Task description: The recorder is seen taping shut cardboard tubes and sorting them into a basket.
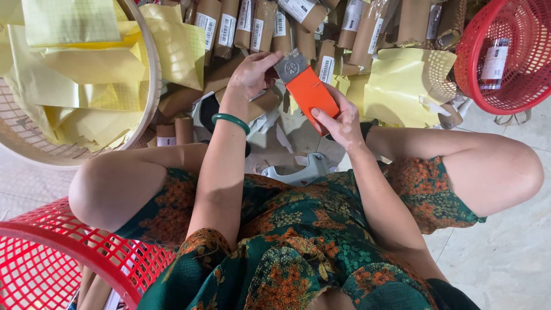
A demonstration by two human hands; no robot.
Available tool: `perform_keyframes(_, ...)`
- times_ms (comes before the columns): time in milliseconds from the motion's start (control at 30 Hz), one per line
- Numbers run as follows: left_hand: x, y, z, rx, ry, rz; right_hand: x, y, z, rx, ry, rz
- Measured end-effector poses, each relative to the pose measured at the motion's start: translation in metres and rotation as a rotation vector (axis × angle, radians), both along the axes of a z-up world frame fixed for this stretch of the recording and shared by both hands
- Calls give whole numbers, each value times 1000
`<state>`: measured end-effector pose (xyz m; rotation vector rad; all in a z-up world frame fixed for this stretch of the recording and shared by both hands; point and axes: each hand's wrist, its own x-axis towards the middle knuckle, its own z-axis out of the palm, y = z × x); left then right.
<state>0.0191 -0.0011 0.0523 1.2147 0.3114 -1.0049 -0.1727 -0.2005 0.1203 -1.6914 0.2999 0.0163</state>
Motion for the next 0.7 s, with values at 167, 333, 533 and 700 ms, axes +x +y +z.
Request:
perform_keyframes(167, -1, -4, -58, -122, -30, 86, 0, -9, 0, -27, 43, 51)
perform_keyframes(333, 8, 0, -63, 177, -323, 126, 1, -53, 0, -65, 167, 165)
perform_keyframes(533, 12, 2, -87, 489, -643, 211, -6, -77, -4, -189, 363, 213)
perform_keyframes(700, -2, -4, -86, 653, -932, 240, 5, -71, 1, -140, 582, 182)
